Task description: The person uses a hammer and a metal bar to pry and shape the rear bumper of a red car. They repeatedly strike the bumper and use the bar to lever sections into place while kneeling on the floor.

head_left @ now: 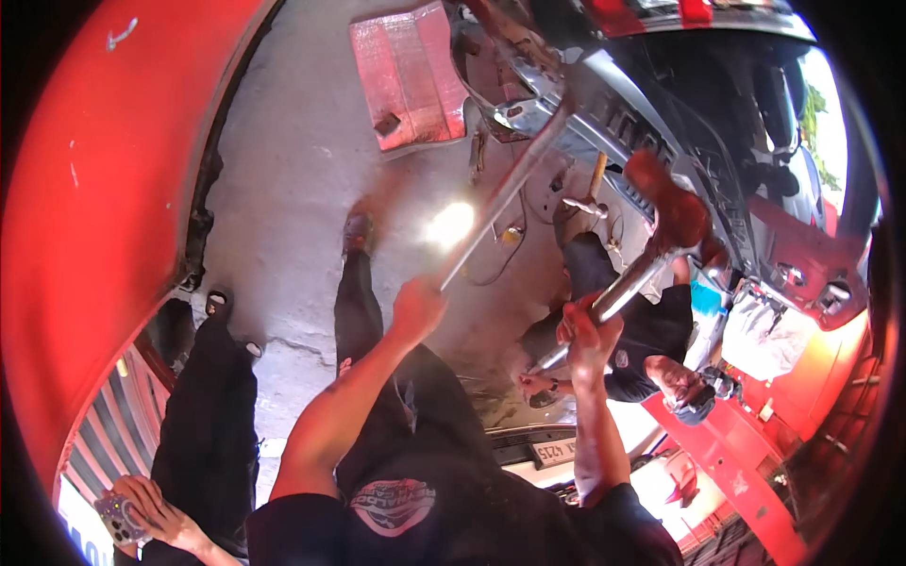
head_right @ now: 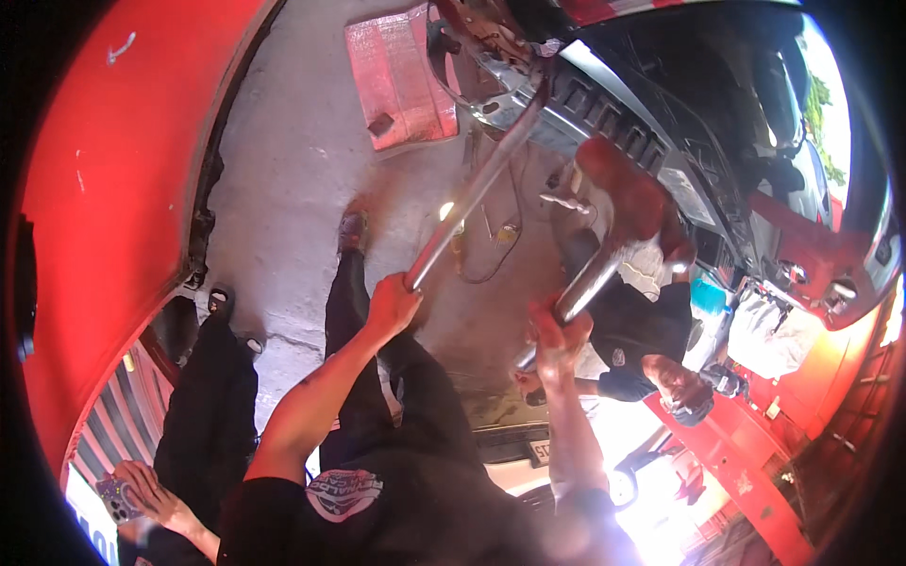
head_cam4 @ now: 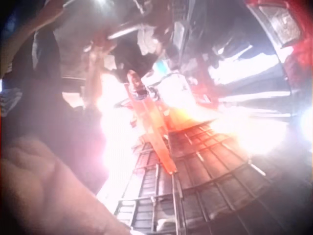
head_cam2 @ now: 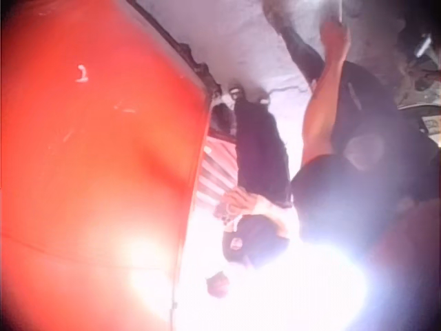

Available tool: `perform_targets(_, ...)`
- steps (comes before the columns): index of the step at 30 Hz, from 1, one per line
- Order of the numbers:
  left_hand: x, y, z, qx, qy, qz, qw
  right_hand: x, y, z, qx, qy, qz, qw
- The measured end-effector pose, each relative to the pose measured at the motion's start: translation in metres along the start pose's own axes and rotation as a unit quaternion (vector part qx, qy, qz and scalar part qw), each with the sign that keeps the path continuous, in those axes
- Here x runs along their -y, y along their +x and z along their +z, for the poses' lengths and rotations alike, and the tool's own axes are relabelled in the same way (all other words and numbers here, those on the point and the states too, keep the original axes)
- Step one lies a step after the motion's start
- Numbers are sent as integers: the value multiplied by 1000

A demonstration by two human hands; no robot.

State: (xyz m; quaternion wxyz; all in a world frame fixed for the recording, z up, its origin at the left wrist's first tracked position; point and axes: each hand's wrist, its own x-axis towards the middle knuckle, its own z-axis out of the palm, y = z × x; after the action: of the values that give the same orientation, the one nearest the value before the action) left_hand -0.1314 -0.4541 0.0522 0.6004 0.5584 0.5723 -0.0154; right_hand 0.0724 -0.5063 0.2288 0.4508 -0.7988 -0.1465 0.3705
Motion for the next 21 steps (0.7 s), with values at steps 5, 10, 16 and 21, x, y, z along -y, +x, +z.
perform_targets(5,4,-18,-3,64,23,-33,997,-52,-10,-18,17,-13,-2,1000)
perform_targets(10,6,-12,1,70,-15,-19,997,-49,-7,19,23,95,76,992)
perform_targets(16,-13,14,11,90,-48,2,995,-62,3,25,-15,10,70,997)
perform_targets(21,-32,25,10,71,-24,10,997,-61,27,27,-48,-62,35,996)
